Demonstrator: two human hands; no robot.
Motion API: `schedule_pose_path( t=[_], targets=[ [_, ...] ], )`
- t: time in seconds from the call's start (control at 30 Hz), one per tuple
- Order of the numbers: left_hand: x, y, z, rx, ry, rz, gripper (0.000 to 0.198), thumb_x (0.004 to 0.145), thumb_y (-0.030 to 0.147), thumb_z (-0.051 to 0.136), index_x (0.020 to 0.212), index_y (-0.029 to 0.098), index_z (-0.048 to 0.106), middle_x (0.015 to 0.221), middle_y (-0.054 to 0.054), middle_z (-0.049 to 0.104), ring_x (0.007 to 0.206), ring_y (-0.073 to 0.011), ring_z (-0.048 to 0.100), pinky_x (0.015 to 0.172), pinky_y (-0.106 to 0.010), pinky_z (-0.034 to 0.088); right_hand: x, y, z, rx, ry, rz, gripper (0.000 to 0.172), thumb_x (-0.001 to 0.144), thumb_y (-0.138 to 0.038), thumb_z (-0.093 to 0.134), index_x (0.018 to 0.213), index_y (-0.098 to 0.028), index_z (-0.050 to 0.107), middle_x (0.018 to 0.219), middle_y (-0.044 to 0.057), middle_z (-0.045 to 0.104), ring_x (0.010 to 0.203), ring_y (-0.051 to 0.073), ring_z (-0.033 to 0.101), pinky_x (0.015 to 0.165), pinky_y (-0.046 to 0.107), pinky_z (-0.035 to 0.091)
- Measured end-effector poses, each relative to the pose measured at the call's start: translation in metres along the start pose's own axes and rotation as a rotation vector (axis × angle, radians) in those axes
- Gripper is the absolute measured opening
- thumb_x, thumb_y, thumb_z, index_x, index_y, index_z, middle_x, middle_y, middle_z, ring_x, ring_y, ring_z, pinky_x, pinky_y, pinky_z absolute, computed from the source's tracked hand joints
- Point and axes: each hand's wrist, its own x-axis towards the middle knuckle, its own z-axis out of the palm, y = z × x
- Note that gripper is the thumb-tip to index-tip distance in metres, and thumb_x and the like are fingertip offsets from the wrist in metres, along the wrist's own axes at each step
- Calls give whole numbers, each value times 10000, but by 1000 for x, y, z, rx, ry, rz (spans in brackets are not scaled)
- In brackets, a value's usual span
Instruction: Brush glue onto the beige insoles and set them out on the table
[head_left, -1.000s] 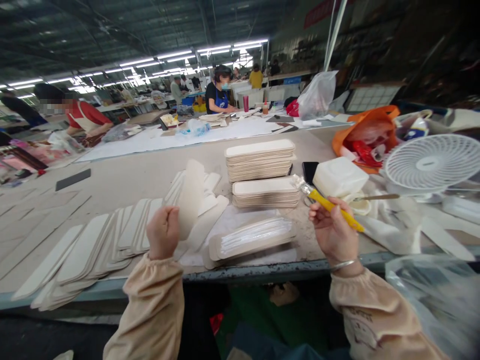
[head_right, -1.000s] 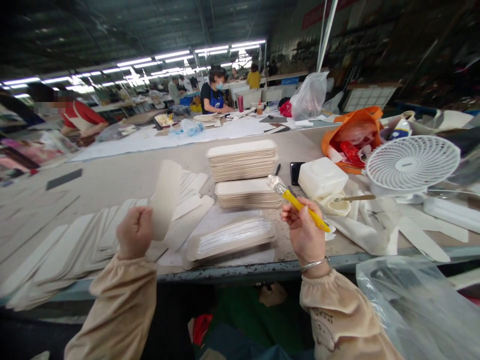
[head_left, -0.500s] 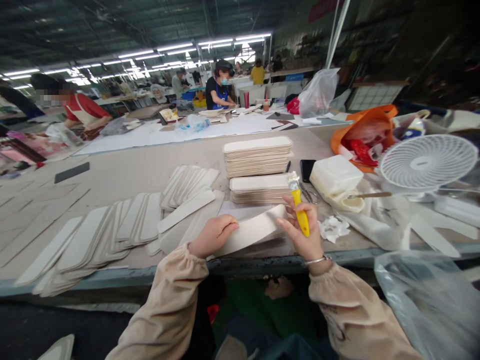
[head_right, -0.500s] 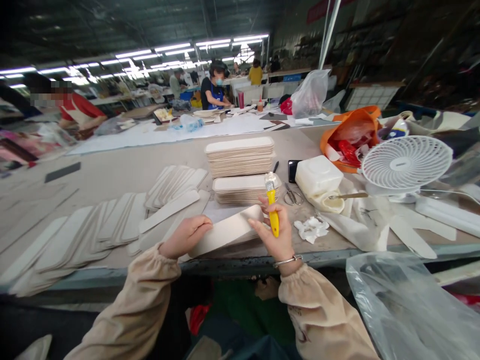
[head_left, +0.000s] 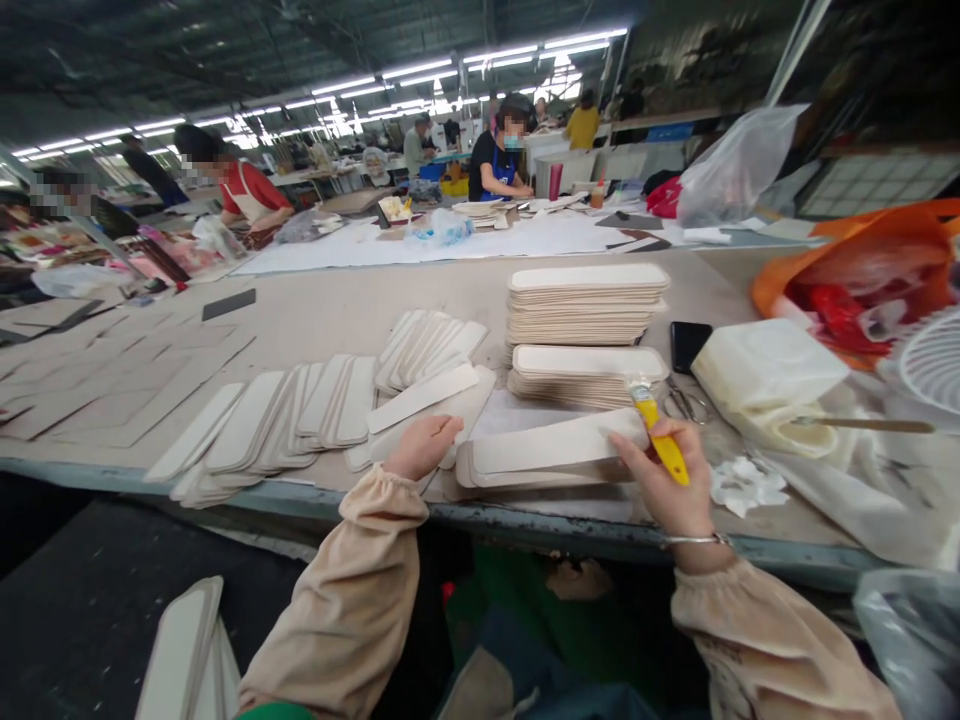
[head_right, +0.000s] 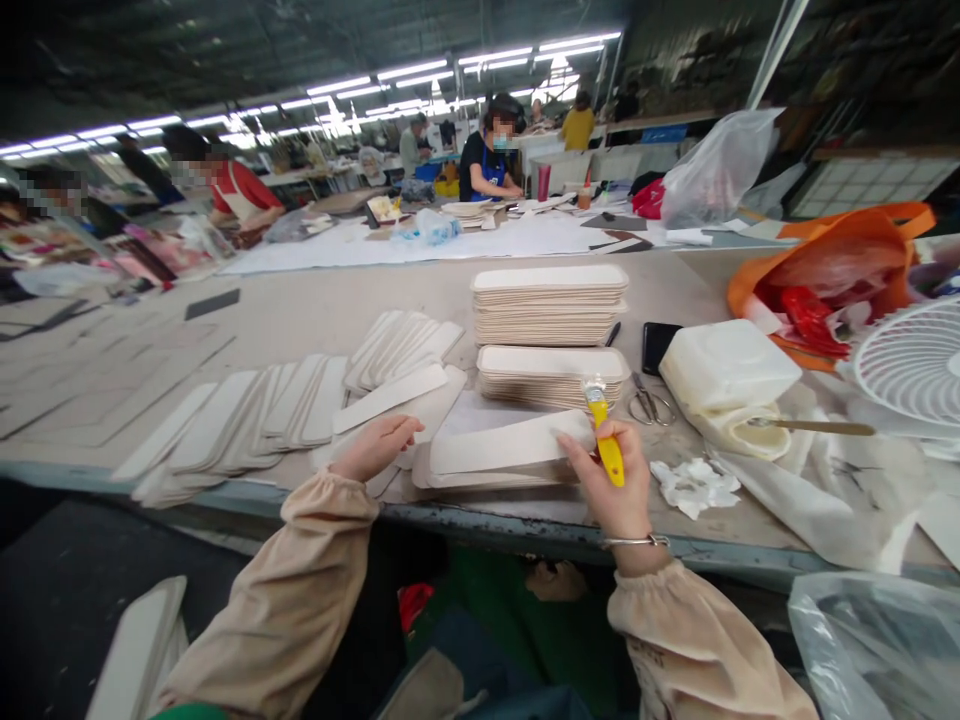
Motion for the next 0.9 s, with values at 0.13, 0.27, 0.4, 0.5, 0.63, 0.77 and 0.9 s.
schedule_pose_path(
  t=[0.13,0.27,0.4,0.5,0.63,0.77,0.9],
  targets=[
    [-7,2,-4,57,-84,85,385,886,460,483,1069,188,685,919,-55,701,842,-210,648,790,-328,495,1,4,-1,-27,3,26,515,653,-489,844,906,-237,473,608,-90,507,481,140,544,474,265,421],
    [-19,3,-2,18,-80,273,581,713,456,757,1213,193,624,1036,-74,626,953,-220,616,895,-352,491,4,8,-6,-65,25,19,510,635,-498,845,883,-243,479,600,-95,476,465,126,494,459,263,404],
    [-35,4,7,-36,-29,403,586,665,407,828,1174,191,634,1101,-99,573,1045,-243,571,964,-386,471,6,9,-10,-58,11,21,517,641,-494,842,903,-243,474,614,-92,488,467,128,500,464,262,406],
    [-42,4,15,-22,6,417,574,690,375,820,1200,188,632,1094,-105,559,1034,-245,561,950,-397,479,5,7,-9,-38,15,11,525,631,-484,850,899,-239,473,682,-78,512,483,111,490,477,255,415],
    [-41,3,22,7,21,432,434,736,364,785,1126,200,687,1038,-91,568,988,-230,566,917,-384,486,4,3,-9,6,4,18,528,623,-472,858,893,-243,467,739,-60,538,495,108,487,472,253,428],
    [-39,0,25,11,15,453,252,769,321,753,996,212,737,976,-72,590,950,-213,575,884,-357,489,2,8,-12,-38,13,-43,513,637,-486,843,895,-240,475,838,-29,583,545,113,502,523,268,447],
    [-38,-2,27,-5,20,461,181,787,318,732,937,218,748,964,-68,602,935,-204,584,876,-350,491,-1,15,-14,-225,37,-77,485,683,-533,793,918,-227,499,882,-14,600,580,120,505,596,291,454]
  ],
)
